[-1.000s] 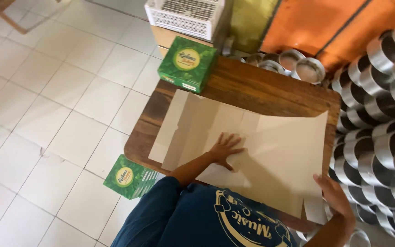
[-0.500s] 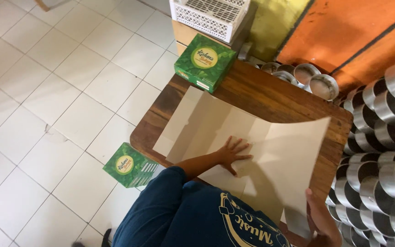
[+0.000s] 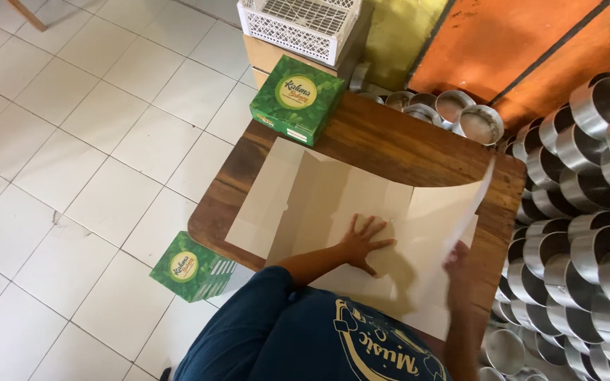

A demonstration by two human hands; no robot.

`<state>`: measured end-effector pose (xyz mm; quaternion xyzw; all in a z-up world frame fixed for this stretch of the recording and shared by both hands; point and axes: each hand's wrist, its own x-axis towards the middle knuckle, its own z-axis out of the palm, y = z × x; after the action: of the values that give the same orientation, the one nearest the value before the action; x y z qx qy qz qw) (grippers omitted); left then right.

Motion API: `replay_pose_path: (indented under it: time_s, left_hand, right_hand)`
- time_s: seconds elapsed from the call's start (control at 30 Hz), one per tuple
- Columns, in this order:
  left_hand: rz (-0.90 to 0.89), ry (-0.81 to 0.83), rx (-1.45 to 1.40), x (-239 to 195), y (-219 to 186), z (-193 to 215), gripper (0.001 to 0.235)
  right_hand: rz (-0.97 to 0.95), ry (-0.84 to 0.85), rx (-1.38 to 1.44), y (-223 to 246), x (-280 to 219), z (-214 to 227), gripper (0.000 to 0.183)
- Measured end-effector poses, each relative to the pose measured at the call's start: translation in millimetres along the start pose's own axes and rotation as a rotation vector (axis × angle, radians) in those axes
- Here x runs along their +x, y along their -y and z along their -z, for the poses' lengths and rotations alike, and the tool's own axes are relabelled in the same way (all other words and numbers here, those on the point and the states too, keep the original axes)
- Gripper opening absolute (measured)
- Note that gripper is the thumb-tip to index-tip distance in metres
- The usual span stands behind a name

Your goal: The person assembles a flat cardboard box into a three-dimensional container. They fold the side flaps, tuck in the tabs, and secure the structure. The completed box is placed on the table.

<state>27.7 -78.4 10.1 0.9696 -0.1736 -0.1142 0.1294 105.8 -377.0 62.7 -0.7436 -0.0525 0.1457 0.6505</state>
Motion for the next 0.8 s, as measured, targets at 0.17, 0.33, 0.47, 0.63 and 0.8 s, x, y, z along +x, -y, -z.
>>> replay_pose_path:
  time_s: [0.17,0.33,0.47,0.63,0.8]
  left_hand:
    - [0.043,0.071,0.032,1,15,14,0.117]
    - [0.179,0.009,0.049,-20,18,24,0.106]
    - [0.274,-0.037,0.067,-48,35,27,0.098]
    - [0.385,-0.097,0.080,-84,54,20,0.088]
    - [0.488,-0.160,0.097,-113,75,11,0.078]
  right_hand:
    - [0.051,-0.061,-0.094,20,-17,-97,0.080]
    - [0.151,0.003,-0.413,-15,-15,-134,0.104]
    - [0.299,0.070,-0.690,-31,-22,-157,0.098]
    - [0.288,0.093,-0.834,-30,-28,-168,0.085]
    - [0.328,0.112,-0.961,-42,-24,-169,0.079]
